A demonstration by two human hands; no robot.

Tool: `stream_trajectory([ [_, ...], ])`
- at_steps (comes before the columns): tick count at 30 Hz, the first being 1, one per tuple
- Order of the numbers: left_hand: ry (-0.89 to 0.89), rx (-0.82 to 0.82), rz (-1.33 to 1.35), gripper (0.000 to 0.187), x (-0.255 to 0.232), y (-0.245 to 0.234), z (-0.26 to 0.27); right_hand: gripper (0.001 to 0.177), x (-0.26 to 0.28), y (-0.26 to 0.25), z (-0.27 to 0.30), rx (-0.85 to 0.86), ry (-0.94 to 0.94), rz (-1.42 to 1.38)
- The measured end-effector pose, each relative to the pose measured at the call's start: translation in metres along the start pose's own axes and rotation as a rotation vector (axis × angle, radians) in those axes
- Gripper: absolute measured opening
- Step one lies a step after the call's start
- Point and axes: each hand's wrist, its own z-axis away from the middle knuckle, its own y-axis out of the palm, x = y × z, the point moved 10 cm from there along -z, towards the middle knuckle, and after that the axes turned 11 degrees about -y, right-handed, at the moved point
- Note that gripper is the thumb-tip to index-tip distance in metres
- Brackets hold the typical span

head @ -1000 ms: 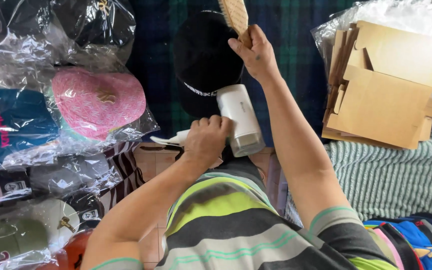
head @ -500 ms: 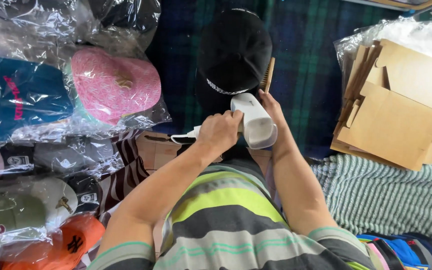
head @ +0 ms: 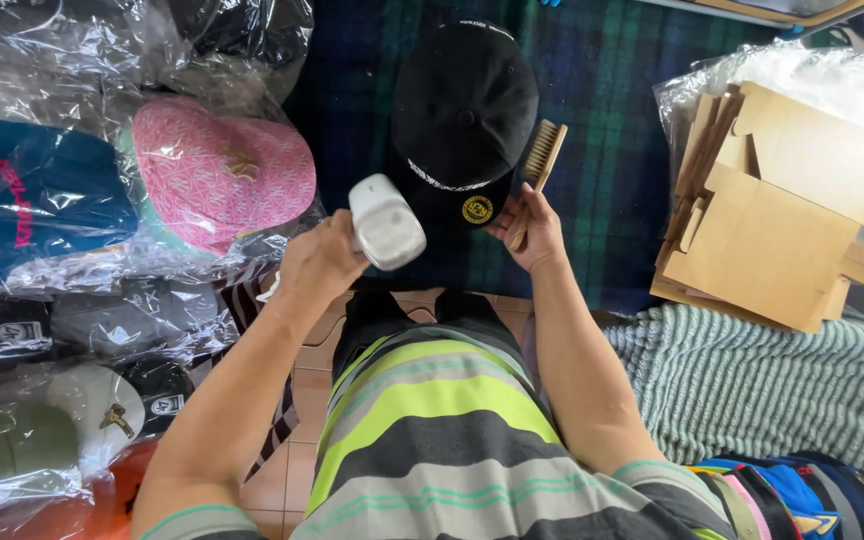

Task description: The person cleans a cap using a brush and a hair dryer, then folds a cardboard box and places the cap inside before putting the box on a shelf.

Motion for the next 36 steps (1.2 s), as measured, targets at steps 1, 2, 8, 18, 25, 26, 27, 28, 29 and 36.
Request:
stream_trajectory([
  [1,-0.002,-0.001,0.001,0.044,0.001,-0.006,0.002,0.036,0.000,0.000,0.000,0.002,0.002,0.000],
  [2,-0.065,-0.073,0.121,0.042,0.008,-0.021,0.002,0.034,0.003,-0.001,0.000,-0.012,-0.020,0.024],
  [8,-0.288,-0.192,1.009,0.028,0.055,-0.013,-0.056,0.016,0.019,-0.076,-0.001,-0.229,-0.201,0.360],
  [18,-0.390,0.111,1.916,0.032,0.041,0.049,-0.167,0.048,0.051,-0.041,0.022,-0.341,-0.361,0.861],
  [25,-0.425,0.142,1.914,0.037,0.066,0.073,-0.201,0.040,0.060,-0.090,-0.008,-0.591,-0.253,1.363],
  [26,-0.410,0.164,1.858,0.041,0.065,0.065,-0.197,0.034,0.060,-0.108,-0.023,-0.580,-0.310,1.407],
  [27,-0.406,0.194,1.799,0.045,0.063,0.064,-0.188,0.028,0.059,-0.132,-0.031,-0.574,-0.356,1.456],
  [28,-0.405,0.197,1.796,0.045,0.062,0.062,-0.186,0.028,0.061,-0.135,-0.035,-0.578,-0.356,1.454],
  [29,-0.406,0.239,1.806,0.047,0.061,0.062,-0.182,0.026,0.060,-0.138,-0.037,-0.582,-0.353,1.494],
  [36,-0.396,0.299,2.029,0.038,0.028,0.060,-0.172,0.019,0.082,-0.091,-0.005,-0.745,-0.771,1.650],
])
